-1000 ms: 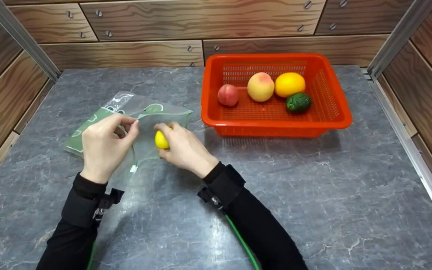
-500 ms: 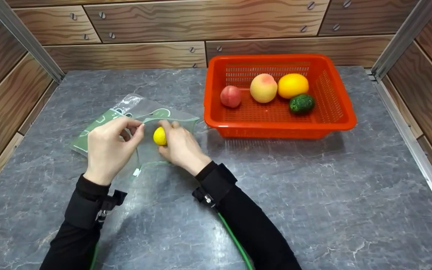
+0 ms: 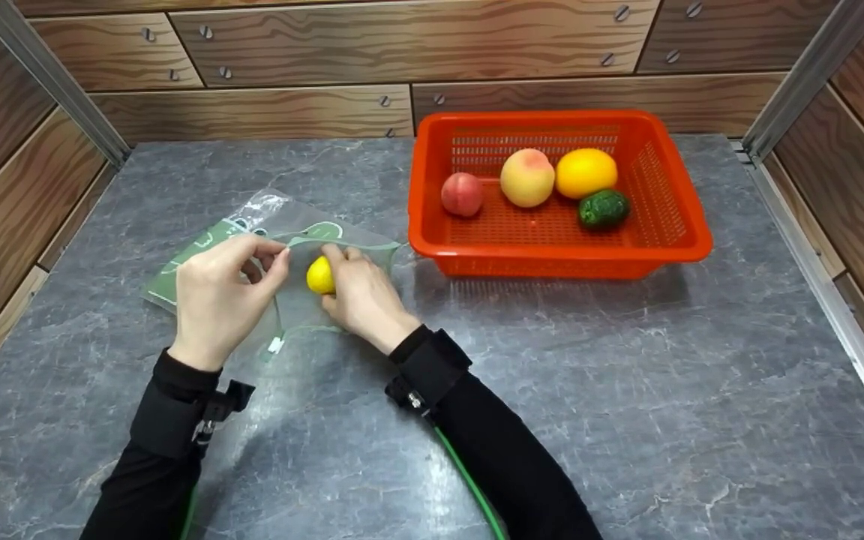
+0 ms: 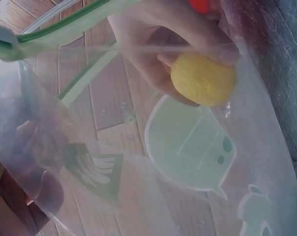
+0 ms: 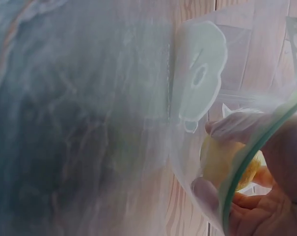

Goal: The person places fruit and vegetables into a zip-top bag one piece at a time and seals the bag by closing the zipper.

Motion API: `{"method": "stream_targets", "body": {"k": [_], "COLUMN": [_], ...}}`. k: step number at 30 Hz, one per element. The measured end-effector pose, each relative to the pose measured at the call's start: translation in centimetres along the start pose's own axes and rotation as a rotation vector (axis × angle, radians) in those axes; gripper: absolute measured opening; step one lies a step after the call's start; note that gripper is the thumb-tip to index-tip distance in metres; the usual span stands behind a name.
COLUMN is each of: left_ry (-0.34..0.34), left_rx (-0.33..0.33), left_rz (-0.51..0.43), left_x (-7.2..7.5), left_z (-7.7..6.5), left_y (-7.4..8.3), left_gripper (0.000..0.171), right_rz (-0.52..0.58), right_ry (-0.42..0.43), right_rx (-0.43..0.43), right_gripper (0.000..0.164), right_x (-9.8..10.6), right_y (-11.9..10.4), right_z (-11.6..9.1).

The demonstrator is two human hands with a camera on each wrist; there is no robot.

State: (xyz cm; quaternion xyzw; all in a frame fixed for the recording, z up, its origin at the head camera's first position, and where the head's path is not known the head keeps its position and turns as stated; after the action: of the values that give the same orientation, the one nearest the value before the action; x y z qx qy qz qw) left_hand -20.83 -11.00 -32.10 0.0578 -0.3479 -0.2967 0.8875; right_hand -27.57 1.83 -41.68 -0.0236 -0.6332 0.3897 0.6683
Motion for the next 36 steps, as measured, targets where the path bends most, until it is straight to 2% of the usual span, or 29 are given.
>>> {"method": "stream_targets", "body": {"k": [6, 13, 19, 23, 30, 36], "left_ry": [0.006, 0.001, -0.003, -0.004, -0.018, -0.02], "left_rx": [-0.002, -0.004, 0.01, 0.013, 0.027, 0.026], "left_rz": [0.005, 0.003, -0.013, -0.012, -0.001, 0.0], "left_x": [0.1, 0.1, 0.2, 0.3, 0.4, 0.5], "left_z": [0.0, 0.0, 0.0, 0.0, -0.1, -0.1], "left_y": [0.1, 0.2, -0.1, -0.3, -0.4, -0.6], "left_gripper": [0.005, 0.005, 0.005, 0.004, 0.006, 0.007], "right_rz": [0.001, 0.002, 0.018, 0.025, 0.051, 0.069], "right_ry": [0.015, 0.025, 0.002, -0.005, 0.016, 0.049], "right_rx": [0.019, 0.071, 0.09, 0.11, 0.206, 0.201], "right_gripper": [0.06, 0.046, 0.037, 0.035, 0.033, 0.033], "right_x": [0.1, 0.5, 1.7, 3.3, 5.8, 7.2], "right_y": [-0.1, -0.4, -1.1, -1.4, -1.2, 0.0], "right_z": [0.0, -0.4, -1.1, -2.1, -5.0, -6.5]}}
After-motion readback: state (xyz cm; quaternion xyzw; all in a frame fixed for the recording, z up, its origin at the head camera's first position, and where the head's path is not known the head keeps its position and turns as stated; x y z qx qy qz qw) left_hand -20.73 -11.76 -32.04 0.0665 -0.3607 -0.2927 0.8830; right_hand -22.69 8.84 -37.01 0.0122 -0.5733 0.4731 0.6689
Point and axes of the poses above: each hand's wrist, its own z-axis towards the middle knuckle, its own x-axis out of the back of the hand, y = z × x, the point moved 6 cm from there along z, towards the middle knuckle, and after that the axes turned 3 degrees about x, right-handed, at the moved point
